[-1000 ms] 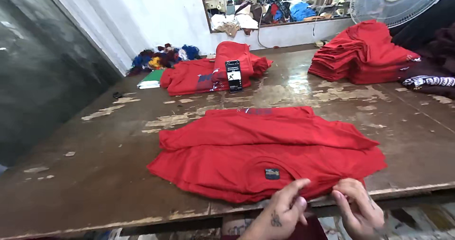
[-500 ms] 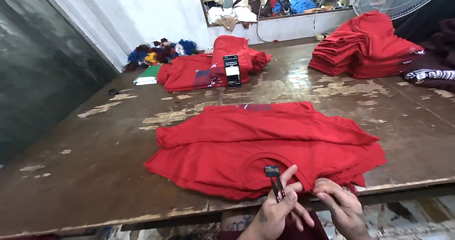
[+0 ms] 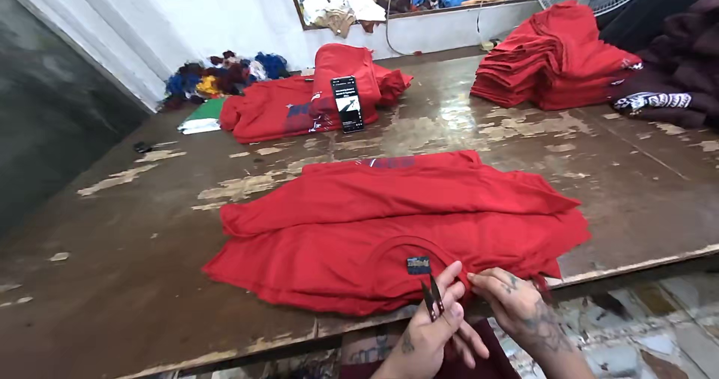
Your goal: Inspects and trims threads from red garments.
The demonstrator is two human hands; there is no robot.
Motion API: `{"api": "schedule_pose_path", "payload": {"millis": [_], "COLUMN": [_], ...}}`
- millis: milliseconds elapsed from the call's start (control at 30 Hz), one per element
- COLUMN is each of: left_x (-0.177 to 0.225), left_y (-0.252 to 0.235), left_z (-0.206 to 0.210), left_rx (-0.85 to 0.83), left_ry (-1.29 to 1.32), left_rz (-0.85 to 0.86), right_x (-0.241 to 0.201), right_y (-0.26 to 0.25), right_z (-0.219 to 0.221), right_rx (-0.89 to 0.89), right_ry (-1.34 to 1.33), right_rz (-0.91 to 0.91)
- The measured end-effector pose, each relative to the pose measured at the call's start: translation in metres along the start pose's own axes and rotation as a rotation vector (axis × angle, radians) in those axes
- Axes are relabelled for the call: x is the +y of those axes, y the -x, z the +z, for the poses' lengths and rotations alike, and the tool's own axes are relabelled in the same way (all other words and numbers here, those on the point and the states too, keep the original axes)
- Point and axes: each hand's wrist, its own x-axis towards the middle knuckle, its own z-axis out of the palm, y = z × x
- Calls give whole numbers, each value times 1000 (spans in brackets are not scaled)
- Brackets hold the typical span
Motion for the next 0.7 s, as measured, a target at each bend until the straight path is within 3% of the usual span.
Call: {"api": "schedule_pose_path", "payload": {"millis": [167,333,433,700], "left_x": [18,64,84,94], "left_y": [0,-17,-29,-34], "left_z": [1,-4,-2,-3], "left_rx": [-24,24,94,-117], "left_ry": [-389,-1147,-1542,-1856], "left_rz": [-109,150,183,335], "right_x": [3,2,-7,-19], "right_y": [-4,6,7,3], "right_z": [-18,-21,-21,-32], "right_rx": [-117,-117,-87,5], "right_ry": [123,104,20,-8], "right_rz": [9,21,23,12]}}
